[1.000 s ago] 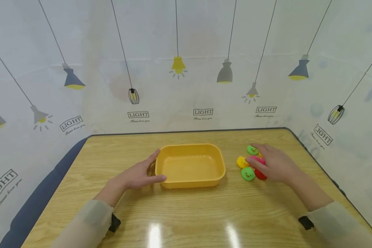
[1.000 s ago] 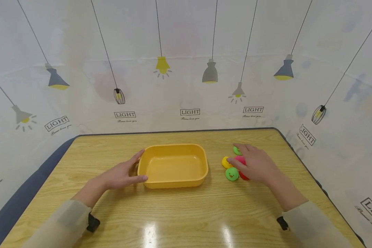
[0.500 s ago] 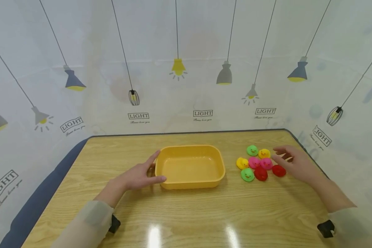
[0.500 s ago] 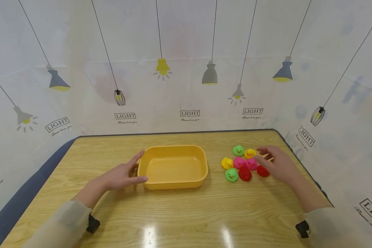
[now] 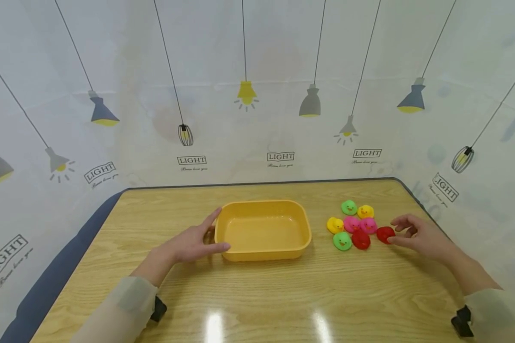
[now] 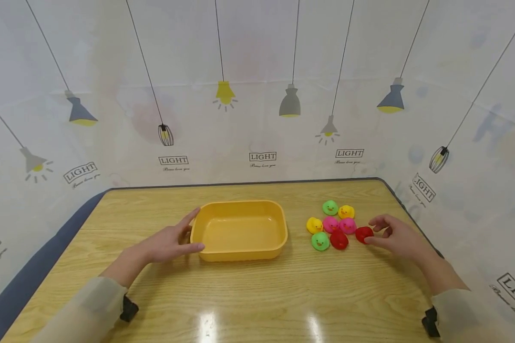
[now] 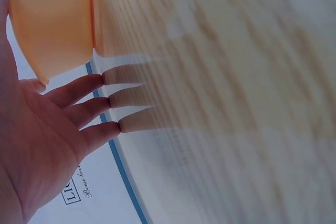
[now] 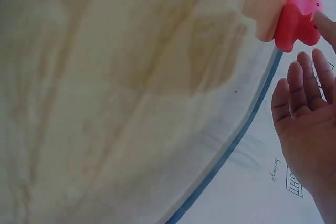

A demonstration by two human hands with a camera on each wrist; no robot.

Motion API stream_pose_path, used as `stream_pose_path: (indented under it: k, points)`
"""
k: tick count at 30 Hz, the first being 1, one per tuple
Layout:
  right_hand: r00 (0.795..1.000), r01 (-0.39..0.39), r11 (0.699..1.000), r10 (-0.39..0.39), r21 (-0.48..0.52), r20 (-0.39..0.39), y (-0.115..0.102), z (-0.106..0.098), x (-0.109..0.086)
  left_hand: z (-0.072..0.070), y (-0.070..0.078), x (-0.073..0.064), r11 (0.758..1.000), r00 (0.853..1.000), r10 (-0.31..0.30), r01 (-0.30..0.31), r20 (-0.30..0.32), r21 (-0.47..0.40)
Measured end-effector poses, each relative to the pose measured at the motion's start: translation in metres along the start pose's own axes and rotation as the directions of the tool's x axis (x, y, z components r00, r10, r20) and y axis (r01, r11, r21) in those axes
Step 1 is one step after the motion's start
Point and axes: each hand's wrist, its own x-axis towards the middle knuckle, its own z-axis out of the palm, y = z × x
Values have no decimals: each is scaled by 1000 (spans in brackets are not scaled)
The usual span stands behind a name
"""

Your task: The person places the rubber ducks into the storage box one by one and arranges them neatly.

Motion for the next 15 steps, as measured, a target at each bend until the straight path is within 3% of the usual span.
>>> stream_pose_path:
  k: [6, 15]
  points:
    - [1000, -26, 998, 27, -49, 10, 3, 4, 5, 0, 0, -1, 1000, 1000, -12, 12, 0, -2]
    - [998, -35, 999, 37, -34, 48, 5, 7, 10, 0, 0, 0, 1000, 1000, -17, 17, 7, -9]
